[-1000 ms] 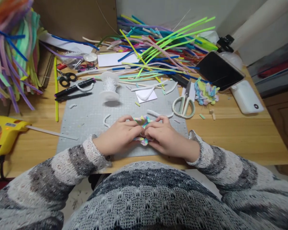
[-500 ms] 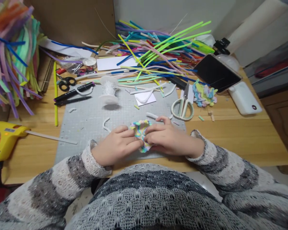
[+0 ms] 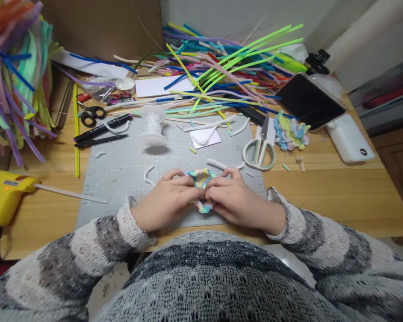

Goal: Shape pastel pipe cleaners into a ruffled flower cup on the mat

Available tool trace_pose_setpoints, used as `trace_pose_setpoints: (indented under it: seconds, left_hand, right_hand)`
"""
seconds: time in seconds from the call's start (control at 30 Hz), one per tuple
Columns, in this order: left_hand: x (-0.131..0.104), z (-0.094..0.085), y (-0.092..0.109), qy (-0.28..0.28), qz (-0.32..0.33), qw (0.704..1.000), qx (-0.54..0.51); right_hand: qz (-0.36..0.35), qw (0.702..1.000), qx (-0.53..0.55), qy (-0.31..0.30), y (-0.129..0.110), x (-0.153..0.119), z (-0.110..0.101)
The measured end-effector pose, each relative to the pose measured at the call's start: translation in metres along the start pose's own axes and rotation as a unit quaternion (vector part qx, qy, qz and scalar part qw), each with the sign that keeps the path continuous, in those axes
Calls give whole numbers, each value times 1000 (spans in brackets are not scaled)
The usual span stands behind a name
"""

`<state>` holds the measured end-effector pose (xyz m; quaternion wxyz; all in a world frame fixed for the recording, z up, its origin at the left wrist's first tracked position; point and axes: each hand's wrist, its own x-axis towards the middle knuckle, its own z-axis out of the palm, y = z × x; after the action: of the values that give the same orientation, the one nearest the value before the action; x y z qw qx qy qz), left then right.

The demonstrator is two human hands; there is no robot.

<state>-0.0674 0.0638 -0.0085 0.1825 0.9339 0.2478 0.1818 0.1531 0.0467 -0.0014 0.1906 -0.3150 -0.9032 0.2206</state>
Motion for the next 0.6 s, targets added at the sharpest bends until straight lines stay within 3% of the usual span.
trace_pose_setpoints:
  seconds: [0.2, 0.3, 0.37, 0.47, 0.53, 0.6]
  left_hand:
    - [-5, -13, -7, 29, 16, 996, -78]
    - [-9, -20, -17, 76, -33, 983, -165]
    - [-9, -19, -22, 95, -84, 951, -281]
    - [-5, -11, -21, 94, -154, 848, -498]
    - [-1, -5, -16, 79, -195, 771, -601]
    - [4, -2, -8, 67, -242, 703, -665]
  right_hand:
    - [-59, 996, 64, -24, 18, -1, -13]
    - [-23, 968, 248, 43, 21, -3, -15]
    - [67, 892, 429, 124, 19, -3, -12]
    - [218, 748, 599, 186, 13, 3, -6]
    - [280, 691, 639, 187, 11, 9, -2]
    - [312, 658, 661, 180, 11, 13, 1]
